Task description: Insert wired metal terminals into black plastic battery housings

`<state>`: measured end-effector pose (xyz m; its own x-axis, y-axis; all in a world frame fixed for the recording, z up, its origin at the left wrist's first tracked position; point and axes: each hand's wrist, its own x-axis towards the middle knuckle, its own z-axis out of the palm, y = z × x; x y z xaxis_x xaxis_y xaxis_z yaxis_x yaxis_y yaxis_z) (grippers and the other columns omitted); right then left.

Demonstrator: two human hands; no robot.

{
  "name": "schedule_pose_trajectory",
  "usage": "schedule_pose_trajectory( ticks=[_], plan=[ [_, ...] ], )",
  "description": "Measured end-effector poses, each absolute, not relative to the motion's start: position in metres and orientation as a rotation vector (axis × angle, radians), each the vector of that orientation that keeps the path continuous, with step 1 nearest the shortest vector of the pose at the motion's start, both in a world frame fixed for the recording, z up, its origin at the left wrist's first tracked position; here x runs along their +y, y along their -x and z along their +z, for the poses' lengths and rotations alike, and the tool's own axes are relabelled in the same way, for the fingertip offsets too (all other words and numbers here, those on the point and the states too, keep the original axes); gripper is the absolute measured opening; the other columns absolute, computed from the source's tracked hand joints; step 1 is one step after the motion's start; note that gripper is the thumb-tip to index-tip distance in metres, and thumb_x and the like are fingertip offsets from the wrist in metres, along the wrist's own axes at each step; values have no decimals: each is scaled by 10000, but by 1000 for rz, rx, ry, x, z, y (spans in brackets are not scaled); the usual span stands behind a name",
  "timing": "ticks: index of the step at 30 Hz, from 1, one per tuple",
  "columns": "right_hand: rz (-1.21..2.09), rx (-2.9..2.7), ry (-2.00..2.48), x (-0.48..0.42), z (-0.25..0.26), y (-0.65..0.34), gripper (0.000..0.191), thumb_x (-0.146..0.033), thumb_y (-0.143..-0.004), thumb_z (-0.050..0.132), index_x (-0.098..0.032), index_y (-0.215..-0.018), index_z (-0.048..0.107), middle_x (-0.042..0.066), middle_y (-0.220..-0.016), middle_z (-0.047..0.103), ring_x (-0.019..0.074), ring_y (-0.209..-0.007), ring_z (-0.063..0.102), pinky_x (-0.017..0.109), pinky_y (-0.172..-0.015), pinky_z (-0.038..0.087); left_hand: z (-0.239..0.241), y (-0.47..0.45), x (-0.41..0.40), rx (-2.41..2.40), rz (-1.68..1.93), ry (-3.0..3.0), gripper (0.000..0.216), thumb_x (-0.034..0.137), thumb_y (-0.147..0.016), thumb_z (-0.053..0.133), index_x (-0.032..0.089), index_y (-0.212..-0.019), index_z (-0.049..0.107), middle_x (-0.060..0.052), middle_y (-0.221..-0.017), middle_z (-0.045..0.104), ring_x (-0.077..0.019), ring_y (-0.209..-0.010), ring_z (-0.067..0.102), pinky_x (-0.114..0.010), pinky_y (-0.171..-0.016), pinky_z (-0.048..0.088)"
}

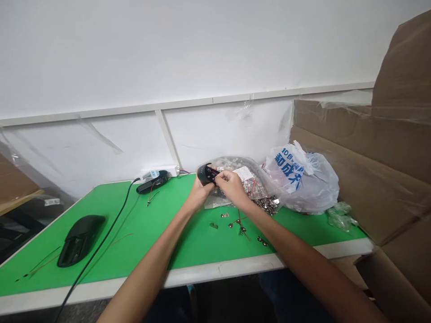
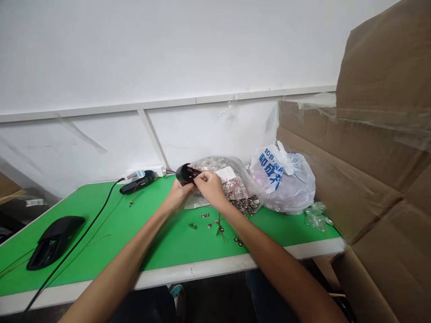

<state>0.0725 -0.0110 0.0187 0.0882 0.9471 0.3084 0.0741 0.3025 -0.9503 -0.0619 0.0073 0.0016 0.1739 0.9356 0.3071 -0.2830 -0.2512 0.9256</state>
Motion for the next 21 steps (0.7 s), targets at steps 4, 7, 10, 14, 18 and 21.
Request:
schedule_pose_trajectory(
  ticks=[4,7,10,14,18,21],
  plan=[
    [906,-1283,1065,-13,19,-72,113,-302,-695,577,-231,-607,575,-40,-575,576,151,-601,531,265,-580,381,3,63,9,696,1347,-1345,754,139,-621,773,216,-1344,574,-76,-1258,723,-253,-1089,699,-318,-842,550],
    [906,-1249,1076,-12,18,-71,126,-309,-695,584,-230,-597,570,-41,-575,575,147,-594,523,268,-579,378,2,64,10,694,1349,-1374,786,156,-631,768,220,-1385,557,-80,-1258,725,-252,-1058,704,-354,-869,559],
    [917,-1236,1068,-11,16,-71,136,-310,-701,597,-230,-595,570,-38,-580,581,146,-593,522,271,-574,378,1,65,12,690,1351,-1375,792,153,-625,775,221,-1383,556,-81,-1273,721,-257,-1088,699,-383,-926,556],
    [904,-1259,1080,-11,17,-72,153,-284,-705,611,-230,-575,553,-41,-564,565,139,-580,506,272,-572,368,1,65,11,686,1342,-1361,779,132,-621,772,217,-1367,566,-77,-1278,719,-257,-1116,692,-369,-933,546],
    [900,-1277,1083,-10,16,-72,145,-291,-710,610,-231,-589,557,-41,-575,568,141,-590,517,273,-583,378,2,65,10,694,1337,-1357,780,128,-626,769,211,-1374,568,-82,-1291,716,-262,-1126,691,-368,-936,543],
    [914,-1252,1076,-10,14,-71,123,-300,-707,606,-230,-611,575,-35,-597,591,148,-605,537,275,-590,396,2,65,9,696,1339,-1353,771,128,-620,775,209,-1360,574,-72,-1248,725,-256,-1097,695,-365,-929,540]
  ],
)
